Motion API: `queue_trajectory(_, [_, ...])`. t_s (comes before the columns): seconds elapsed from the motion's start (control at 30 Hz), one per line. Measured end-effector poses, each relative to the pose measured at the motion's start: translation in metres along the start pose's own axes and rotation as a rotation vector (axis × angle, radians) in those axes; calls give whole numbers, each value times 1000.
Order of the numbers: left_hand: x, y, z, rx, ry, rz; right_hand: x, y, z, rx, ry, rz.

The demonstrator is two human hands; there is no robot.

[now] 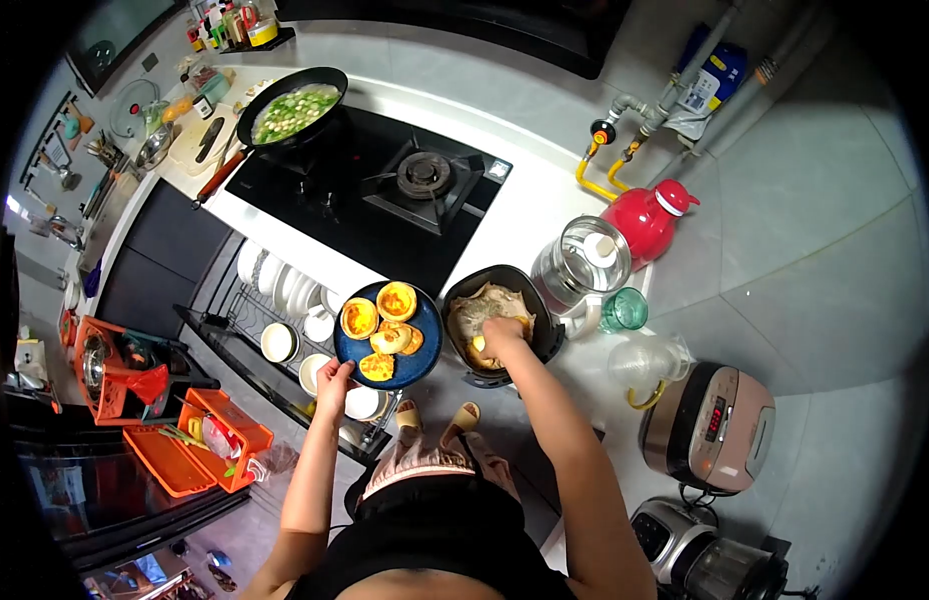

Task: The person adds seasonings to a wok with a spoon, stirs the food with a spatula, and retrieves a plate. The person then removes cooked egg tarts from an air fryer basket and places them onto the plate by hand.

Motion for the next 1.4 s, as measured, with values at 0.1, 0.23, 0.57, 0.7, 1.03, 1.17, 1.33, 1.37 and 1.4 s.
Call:
queue_trajectory(0.1, [2,3,3,4,1,-10,-18,4,13,56,44,-33])
queue_trajectory(0.23, [2,1,-1,25,-12,-37,-73,1,38,22,362,-251])
queue_trajectory(0.57, [18,12,-3,16,-33,19,-125,-100,95,-317,514,-407])
queue_trajectory(0.7, [18,14,-1,18,-41,13,-124,-24,91,-109,687,-614])
queue_trajectory(1.03, [1,-1,-1,-1,23,-5,-9,23,-13,-17,277,202])
queue_trajectory(1.17, [-2,3,2,1,39,5,-4,27,-18,-29,153,208])
queue_trajectory(1.33, [-2,3,-2,5,34,1,-98,3,31,6,396,-226])
queue_trajectory(1.37, [0,3,-3,4,32,5,-118,-8,42,-29,459,-337])
queue_trajectory(1.4, [2,4,-4,10,29,10,-135,-19,53,-63,520,-450])
Point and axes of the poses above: each hand's wrist, its own z-axis away from the middle knuckle, its own x-axis out of the palm, y = z × x, the point moved 9 cm from there along -z, towards the middle knuckle, and after that the axes turned 2 degrees about -z, right-handed, at the moved point
